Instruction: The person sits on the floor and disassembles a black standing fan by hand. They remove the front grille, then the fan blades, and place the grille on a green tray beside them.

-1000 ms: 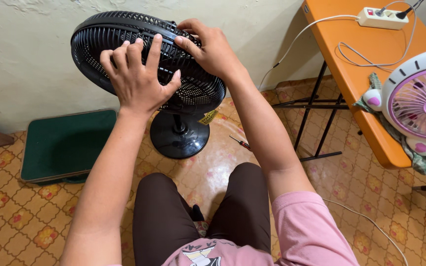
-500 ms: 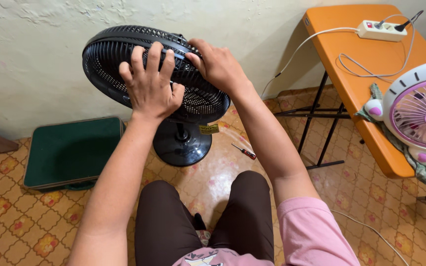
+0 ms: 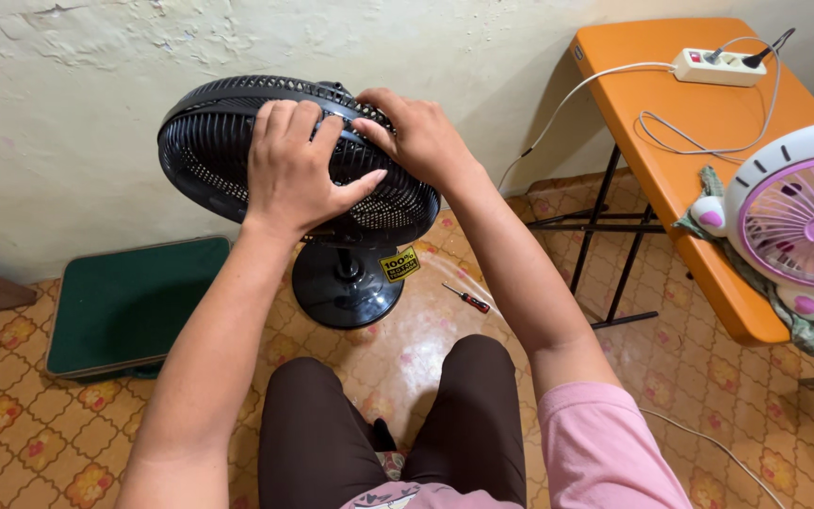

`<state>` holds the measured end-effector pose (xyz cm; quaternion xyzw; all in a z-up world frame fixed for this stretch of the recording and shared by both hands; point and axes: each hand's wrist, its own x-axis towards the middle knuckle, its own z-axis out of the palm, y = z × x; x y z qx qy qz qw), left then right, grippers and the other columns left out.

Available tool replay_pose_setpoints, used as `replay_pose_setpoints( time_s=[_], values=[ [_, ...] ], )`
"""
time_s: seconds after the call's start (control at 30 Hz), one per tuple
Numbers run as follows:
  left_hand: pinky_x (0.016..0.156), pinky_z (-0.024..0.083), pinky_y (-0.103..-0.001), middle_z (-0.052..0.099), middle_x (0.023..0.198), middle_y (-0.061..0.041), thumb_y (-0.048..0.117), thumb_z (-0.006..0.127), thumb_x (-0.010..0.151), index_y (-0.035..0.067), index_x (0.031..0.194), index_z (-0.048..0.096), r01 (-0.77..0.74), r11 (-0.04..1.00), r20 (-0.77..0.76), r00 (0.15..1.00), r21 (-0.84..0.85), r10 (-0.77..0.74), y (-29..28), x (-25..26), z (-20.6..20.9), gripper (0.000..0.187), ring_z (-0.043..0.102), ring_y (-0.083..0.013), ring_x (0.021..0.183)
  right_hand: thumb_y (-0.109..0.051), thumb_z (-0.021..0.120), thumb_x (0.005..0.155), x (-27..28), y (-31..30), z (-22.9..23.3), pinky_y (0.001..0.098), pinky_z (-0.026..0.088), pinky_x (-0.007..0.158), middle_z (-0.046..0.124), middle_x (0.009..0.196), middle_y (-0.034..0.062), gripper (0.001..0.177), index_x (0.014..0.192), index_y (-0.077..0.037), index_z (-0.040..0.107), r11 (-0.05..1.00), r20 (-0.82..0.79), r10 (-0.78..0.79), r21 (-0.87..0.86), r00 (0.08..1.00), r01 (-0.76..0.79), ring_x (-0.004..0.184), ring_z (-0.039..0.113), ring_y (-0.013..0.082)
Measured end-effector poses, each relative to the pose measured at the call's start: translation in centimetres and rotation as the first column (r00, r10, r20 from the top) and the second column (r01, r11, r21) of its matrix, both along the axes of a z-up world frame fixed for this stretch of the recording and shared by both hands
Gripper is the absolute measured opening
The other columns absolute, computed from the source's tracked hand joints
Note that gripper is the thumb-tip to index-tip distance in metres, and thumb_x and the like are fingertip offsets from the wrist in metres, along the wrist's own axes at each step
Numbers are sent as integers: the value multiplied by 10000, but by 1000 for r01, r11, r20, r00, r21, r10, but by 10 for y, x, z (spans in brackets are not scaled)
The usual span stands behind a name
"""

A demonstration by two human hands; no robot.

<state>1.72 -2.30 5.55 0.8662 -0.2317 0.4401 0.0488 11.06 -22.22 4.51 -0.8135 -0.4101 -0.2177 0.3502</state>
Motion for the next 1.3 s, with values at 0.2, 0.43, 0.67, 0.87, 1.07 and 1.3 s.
replay_pose_setpoints(
  time_s=[0.2, 0.43, 0.67, 0.87, 1.07, 1.3],
  values=[
    [1072, 421, -475, 615, 1094, -93, 551, 890, 827, 46, 1065, 695, -9, 1000, -28, 1000, -18, 9, 1, -1, 4, 591, 535, -320, 1085, -246, 721, 1000, 11, -24, -30, 393, 594, 953, 739, 1221, 185, 420, 1364, -65, 614, 964, -199, 217, 200, 955, -178, 1111, 756, 302],
    [1120, 377, -521, 641, 1140, -80, 411, 861, 861, 122, 1121, 753, 46, 999, -25, 999, -14, -47, 0, -7, 8, 403, 526, -342, 1120, -166, 691, 1002, -10, -55, -79, 394, 605, 956, 704, 1266, 204, 461, 1436, -71, 568, 983, -252, 78, 181, 965, -33, 1144, 730, 302],
    [1186, 242, -655, 661, 1158, -56, 317, 775, 909, 132, 1151, 775, -57, 995, -64, 996, 86, 62, -18, -14, 3, 305, 555, -312, 1166, -251, 660, 1027, -14, -53, -78, 434, 567, 947, 699, 1266, 207, 431, 1410, -69, 581, 997, -84, -57, 45, 995, 61, 1136, 695, 378],
    [1212, 254, -608, 654, 1195, -82, 192, 713, 881, 145, 1176, 769, -75, 982, 0, 997, 175, 77, -18, -11, -7, 304, 539, -349, 1226, -280, 658, 1029, -15, -40, -82, 451, 553, 944, 701, 1243, 209, 445, 1403, -54, 572, 995, -30, -84, 43, 996, 85, 1116, 685, 396],
    [1241, 294, -539, 622, 1187, -122, 153, 690, 879, 104, 1139, 764, -6, 984, -21, 1000, 181, 10, -19, -8, -17, 275, 516, -361, 1269, -343, 658, 1024, -22, -40, -76, 463, 550, 936, 707, 1221, 219, 466, 1367, -33, 597, 995, -60, -81, 53, 995, 84, 1112, 682, 408],
    [1189, 298, -564, 614, 1185, -136, 141, 677, 809, 129, 1129, 780, 25, 992, -42, 999, 121, -20, -24, -11, -16, 336, 501, -364, 1222, -452, 662, 972, -20, -32, -50, 473, 555, 855, 740, 1067, 222, 520, 1267, -24, 678, 998, -211, -54, 0, 976, 55, 998, 702, 422]
  ],
)
